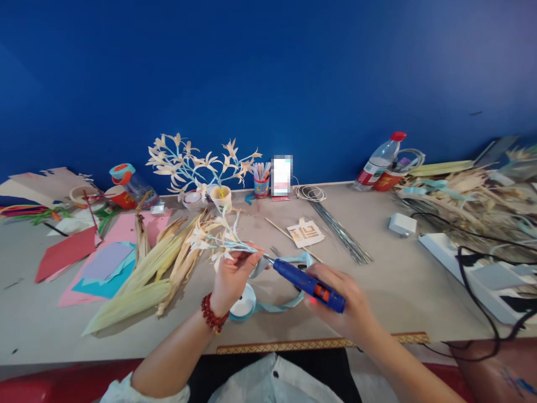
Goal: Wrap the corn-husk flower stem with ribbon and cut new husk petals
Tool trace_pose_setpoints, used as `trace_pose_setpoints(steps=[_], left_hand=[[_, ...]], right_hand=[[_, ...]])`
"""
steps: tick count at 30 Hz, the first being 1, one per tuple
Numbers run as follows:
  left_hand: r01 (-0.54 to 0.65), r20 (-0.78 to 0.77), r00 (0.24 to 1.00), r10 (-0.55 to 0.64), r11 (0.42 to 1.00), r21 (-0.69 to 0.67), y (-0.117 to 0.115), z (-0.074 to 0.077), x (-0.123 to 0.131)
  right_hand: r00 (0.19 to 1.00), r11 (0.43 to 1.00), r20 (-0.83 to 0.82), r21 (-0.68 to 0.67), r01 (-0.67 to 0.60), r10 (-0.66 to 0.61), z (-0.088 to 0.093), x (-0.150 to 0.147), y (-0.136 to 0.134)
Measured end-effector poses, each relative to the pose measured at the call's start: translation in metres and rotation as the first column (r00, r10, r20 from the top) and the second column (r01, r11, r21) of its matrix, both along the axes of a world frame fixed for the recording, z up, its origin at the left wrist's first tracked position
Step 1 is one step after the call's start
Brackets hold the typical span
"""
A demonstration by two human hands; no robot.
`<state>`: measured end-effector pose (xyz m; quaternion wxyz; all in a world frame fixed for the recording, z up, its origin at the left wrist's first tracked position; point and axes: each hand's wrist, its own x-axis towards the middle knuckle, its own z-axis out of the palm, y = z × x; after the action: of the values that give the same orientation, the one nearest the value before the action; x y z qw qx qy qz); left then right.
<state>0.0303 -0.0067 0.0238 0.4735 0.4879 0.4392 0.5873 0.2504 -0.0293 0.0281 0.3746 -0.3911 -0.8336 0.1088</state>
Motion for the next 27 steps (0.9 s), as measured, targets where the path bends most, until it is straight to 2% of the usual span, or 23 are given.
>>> trace_pose_setpoints(steps=[14, 27], left_hand=[[-0.005, 0.003, 1.000, 0.005, 1.000, -0.006, -0.0013, 0.0017, 0.0001], [-0.021, 0.011, 1.000, 0.021, 1.000, -0.002, -0.0015, 0.0040, -0.0004]], right_hand=[[0.999, 0.997, 0.034, -0.076, -0.010, 0.013, 0.0002, 0.0016, -0.0002], [0.999, 0.998, 0.042, -0.053, 0.018, -0.016, 0.0005, 0.0051, -0.0015]])
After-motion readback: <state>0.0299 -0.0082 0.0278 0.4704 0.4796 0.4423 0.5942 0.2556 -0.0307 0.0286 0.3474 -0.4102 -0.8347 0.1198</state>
